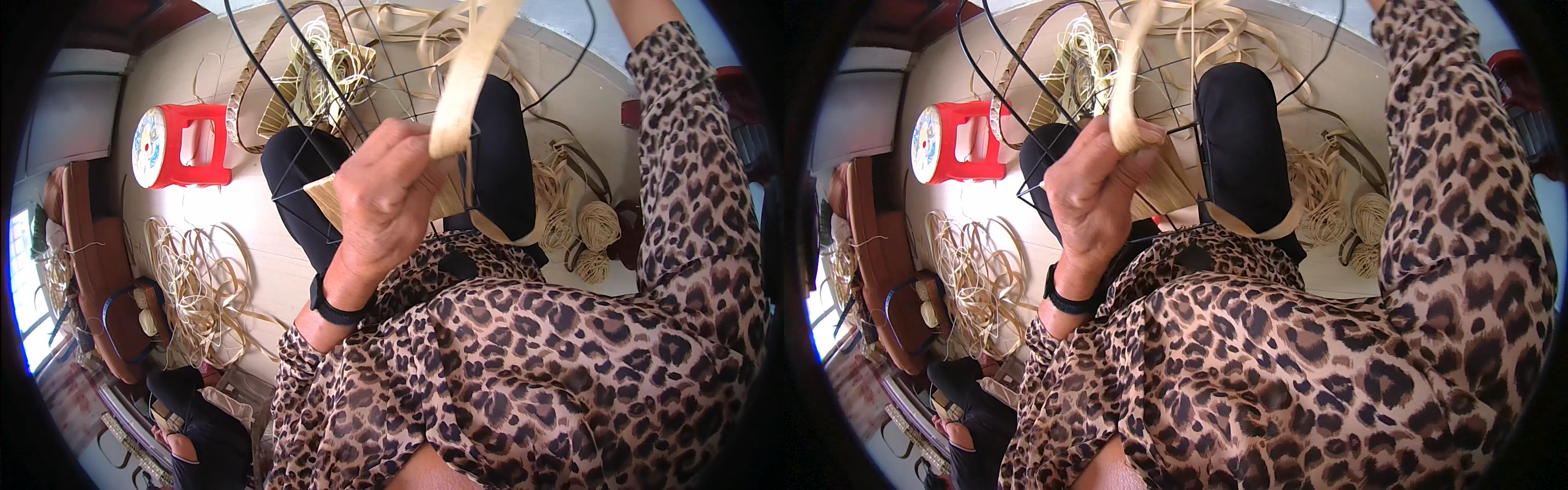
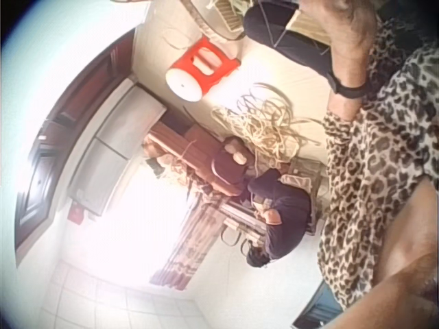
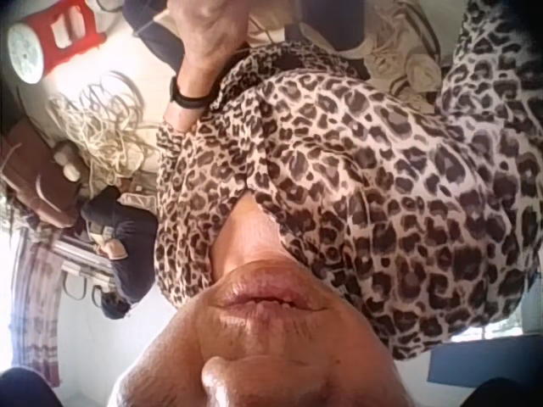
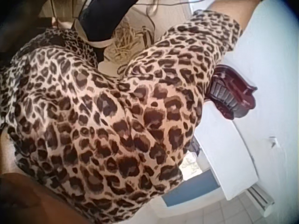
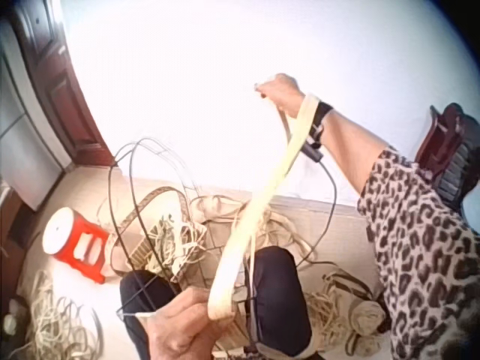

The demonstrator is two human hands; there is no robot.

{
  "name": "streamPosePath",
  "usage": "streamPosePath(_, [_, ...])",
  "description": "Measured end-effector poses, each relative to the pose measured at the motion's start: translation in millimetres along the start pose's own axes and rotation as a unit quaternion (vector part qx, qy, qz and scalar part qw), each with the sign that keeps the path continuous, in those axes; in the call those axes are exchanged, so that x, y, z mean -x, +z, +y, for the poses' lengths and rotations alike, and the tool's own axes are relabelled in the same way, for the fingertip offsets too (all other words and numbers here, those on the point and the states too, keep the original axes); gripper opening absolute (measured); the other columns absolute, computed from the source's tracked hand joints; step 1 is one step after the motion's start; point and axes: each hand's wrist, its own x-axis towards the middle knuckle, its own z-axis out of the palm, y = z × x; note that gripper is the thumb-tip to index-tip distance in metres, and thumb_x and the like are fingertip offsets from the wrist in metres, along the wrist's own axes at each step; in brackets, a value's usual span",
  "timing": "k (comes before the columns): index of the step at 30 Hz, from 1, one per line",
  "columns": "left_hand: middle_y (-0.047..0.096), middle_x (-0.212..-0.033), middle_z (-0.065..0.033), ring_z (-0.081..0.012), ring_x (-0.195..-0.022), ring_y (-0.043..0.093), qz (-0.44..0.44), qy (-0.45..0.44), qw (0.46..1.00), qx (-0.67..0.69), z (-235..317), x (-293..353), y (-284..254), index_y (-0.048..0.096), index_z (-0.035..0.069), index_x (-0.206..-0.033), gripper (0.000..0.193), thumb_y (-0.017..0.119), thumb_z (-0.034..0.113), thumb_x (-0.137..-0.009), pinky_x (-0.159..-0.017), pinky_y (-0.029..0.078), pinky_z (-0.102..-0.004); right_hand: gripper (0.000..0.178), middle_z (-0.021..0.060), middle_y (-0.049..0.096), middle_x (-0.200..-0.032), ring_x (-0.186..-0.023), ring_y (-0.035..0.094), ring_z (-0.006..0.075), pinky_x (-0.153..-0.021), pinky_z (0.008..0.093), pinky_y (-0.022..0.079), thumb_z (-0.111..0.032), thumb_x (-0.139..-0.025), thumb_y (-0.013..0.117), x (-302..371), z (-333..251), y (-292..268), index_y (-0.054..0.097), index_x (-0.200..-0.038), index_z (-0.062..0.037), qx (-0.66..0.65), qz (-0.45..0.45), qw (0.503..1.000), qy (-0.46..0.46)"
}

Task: The person weaves flexible wooden strips through a metal wire frame by hand, tucking ends and layering pieces to build up the sides.

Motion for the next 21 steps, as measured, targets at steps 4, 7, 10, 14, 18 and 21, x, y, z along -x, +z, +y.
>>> streamPosePath(4, [0.062,-0.086,-0.0068,-0.0126,-0.075,0.058,-0.004,-0.021,1.000,-0.022,-8,4,-4,0.063,-0.002,-0.092,0.014,0.064,0.000,-0.078,-0.065,0.045,-0.0213,0.027,0.0179,0.064,-0.089,-0.081,0.062,0.0299,-0.071,0.0368,0.049,-0.030,-0.080,0.052,26,11,-46,0.065,-0.092,-0.0090,0.004,-0.165,0.949,0.268])
streamPosePath(7, [0.054,-0.075,-0.0097,-0.0224,-0.063,0.054,0.038,0.045,0.998,0.000,-15,3,-2,0.060,-0.001,-0.082,0.014,0.066,-0.004,-0.069,-0.055,0.043,-0.0288,0.037,0.0215,0.061,-0.097,-0.092,0.059,0.0321,-0.080,0.0405,0.047,-0.031,-0.079,0.056,79,-63,-74,0.059,-0.104,-0.0025,0.032,-0.156,0.987,0.006])
streamPosePath(10, [0.056,-0.077,-0.0099,-0.0227,-0.065,0.055,0.012,0.026,1.000,0.008,-7,1,0,0.061,-0.001,-0.083,0.015,0.065,-0.004,-0.069,-0.056,0.043,-0.0293,0.047,0.0190,0.056,-0.108,-0.095,0.056,0.0345,-0.081,0.0416,0.046,-0.025,-0.073,0.064,104,-74,-26,0.053,-0.112,-0.0011,-0.111,-0.208,0.965,-0.113])
streamPosePath(14, [0.063,-0.089,-0.0081,-0.0145,-0.078,0.059,-0.020,-0.015,1.000,-0.019,-4,5,-9,0.063,-0.003,-0.091,0.013,0.062,-0.001,-0.079,-0.068,0.046,-0.0232,0.033,0.0149,0.065,-0.087,-0.076,0.059,0.0234,-0.068,0.0334,0.048,-0.024,-0.071,0.068,114,-198,-50,0.062,-0.094,0.0001,-0.415,-0.497,0.708,-0.281])
streamPosePath(18, [0.064,-0.091,-0.0089,-0.0163,-0.081,0.060,-0.034,0.006,0.999,0.000,-1,6,-8,0.063,-0.002,-0.091,0.013,0.062,0.000,-0.079,-0.071,0.047,-0.0247,0.044,0.0076,0.062,-0.099,-0.092,0.054,0.0187,-0.082,0.0340,0.044,-0.013,-0.077,0.062,113,-237,-77,0.054,-0.120,-0.0087,-0.250,-0.721,0.541,-0.352])
streamPosePath(21, [0.064,-0.091,-0.0094,-0.0177,-0.083,0.061,-0.032,0.005,0.999,-0.024,1,9,-5,0.063,-0.002,-0.091,0.013,0.063,0.002,-0.079,-0.072,0.047,-0.0259,0.046,0.0054,0.062,-0.099,-0.088,0.055,0.0184,-0.078,0.0365,0.045,-0.018,-0.076,0.066,121,-245,-61,0.054,-0.119,-0.0088,-0.198,-0.763,0.513,-0.340])
